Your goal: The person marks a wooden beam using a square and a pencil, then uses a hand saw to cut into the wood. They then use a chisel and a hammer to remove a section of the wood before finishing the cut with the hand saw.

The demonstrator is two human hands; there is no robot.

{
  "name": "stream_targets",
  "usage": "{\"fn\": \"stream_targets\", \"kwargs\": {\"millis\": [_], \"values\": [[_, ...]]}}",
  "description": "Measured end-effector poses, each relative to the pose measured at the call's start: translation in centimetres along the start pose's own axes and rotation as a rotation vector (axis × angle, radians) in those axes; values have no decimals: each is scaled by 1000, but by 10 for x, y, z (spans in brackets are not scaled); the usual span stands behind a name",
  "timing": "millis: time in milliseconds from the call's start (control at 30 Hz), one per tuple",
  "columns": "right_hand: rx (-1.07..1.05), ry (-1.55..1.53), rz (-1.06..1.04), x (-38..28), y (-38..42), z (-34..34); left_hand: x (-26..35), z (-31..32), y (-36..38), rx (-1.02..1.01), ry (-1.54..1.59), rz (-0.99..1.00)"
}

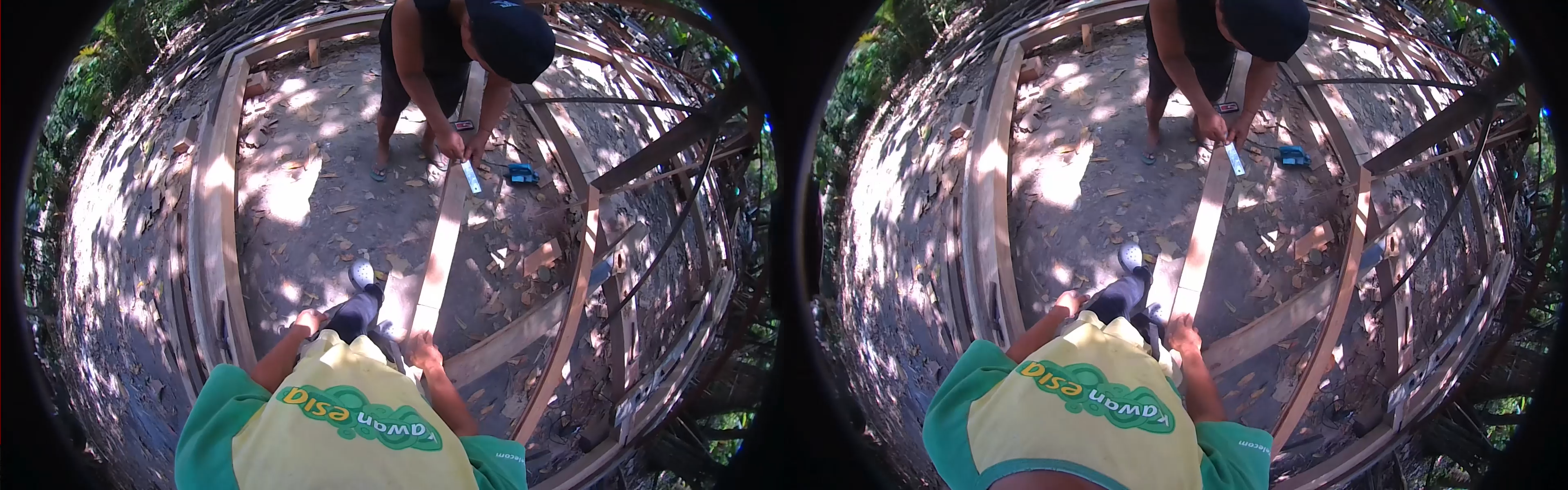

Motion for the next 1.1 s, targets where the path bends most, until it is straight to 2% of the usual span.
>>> {"fn": "stream_targets", "kwargs": {"millis": [167, 233, 267, 333, 467, 600, 700, 833, 933, 1100], "values": [[-78, -43, 72, -9, 6, -14, 22, 17, -28, -84, 19, 105], [-111, -173, 96, -16, 14, -27, 47, 16, -33, -137, 59, 128], [-134, -387, 244, -15, 12, -27, 57, 15, -28, -141, 38, 109], [-108, -121, 65, -9, -2, -7, 75, 12, -19, -143, 122, 120], [-111, -171, 115, -19, 15, -24, 88, 12, -14, -173, 72, 129], [-148, -266, 178, -23, 21, -36, 61, 12, -30, -171, 23, 59], [-88, -183, 137, -21, 17, -27, 42, 8, -28, -175, 31, 63], [-84, -131, 104, -19, 18, -25, 18, 7, -26, -136, 79, -31], [-97, -125, 107, -23, 21, -31, 12, 12, -27, -149, 113, -24], [-116, -137, 109, -19, 17, -27, 24, 17, -24, -171, -2, 135]]}}
Point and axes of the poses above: each hand's wrist, its own y-axis away from the middle knuckle, its own z-axis out of the palm, x = y × z, the point moved 5 cm from there along -y, towards the middle knuckle, and after that the axes turned 9 degrees about -z, right-handed, at the moved point
